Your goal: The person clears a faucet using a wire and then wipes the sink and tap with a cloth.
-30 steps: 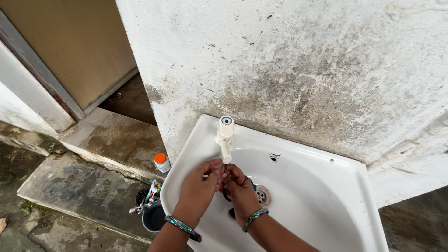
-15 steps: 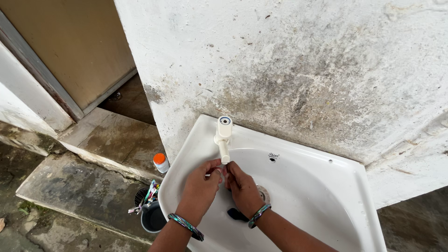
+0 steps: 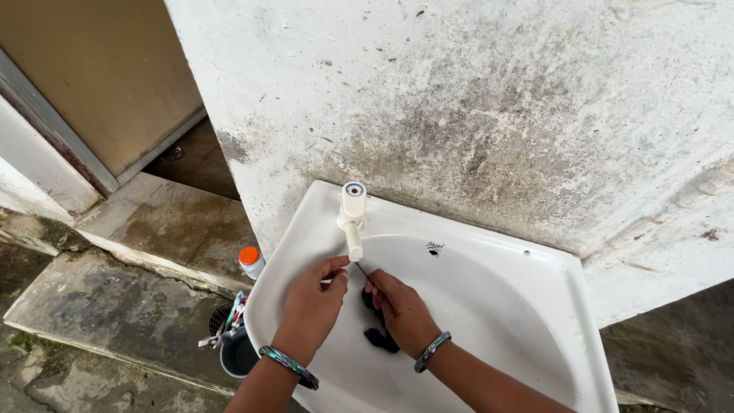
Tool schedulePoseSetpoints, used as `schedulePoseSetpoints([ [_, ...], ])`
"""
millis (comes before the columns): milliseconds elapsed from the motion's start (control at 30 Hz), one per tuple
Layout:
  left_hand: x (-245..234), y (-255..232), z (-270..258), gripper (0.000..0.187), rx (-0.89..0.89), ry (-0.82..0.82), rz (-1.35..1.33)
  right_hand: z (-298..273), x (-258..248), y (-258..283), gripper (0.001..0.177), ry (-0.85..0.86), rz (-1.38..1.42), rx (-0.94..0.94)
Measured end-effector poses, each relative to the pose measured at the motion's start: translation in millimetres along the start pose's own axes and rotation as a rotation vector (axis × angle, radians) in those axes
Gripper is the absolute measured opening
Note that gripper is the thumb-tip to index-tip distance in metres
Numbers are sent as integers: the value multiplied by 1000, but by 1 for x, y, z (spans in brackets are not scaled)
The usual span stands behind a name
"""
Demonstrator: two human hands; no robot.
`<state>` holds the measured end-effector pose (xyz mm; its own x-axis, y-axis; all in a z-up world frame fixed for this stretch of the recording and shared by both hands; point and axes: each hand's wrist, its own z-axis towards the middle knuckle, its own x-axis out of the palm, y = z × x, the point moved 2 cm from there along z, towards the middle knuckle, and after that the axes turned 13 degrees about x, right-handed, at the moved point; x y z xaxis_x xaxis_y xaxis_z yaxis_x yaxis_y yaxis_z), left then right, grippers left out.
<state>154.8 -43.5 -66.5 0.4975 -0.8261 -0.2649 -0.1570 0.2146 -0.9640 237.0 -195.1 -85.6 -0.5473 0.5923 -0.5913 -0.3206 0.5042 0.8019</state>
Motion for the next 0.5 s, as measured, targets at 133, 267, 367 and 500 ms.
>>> schedulePoseSetpoints([
  [133, -5, -11, 1, 35, 44, -54, -2, -7, 15, 9, 16, 87, 89, 118],
  [267, -19, -37, 9, 28, 288, -167, 172, -12, 21, 9, 15, 144, 207, 221],
  [367, -21, -56, 19, 31, 415, -151, 299, -10, 19, 6, 14, 145, 260, 270],
  [500, -17, -69, 32, 48, 739, -118, 553, -2, 20, 9, 14, 128, 290, 244],
])
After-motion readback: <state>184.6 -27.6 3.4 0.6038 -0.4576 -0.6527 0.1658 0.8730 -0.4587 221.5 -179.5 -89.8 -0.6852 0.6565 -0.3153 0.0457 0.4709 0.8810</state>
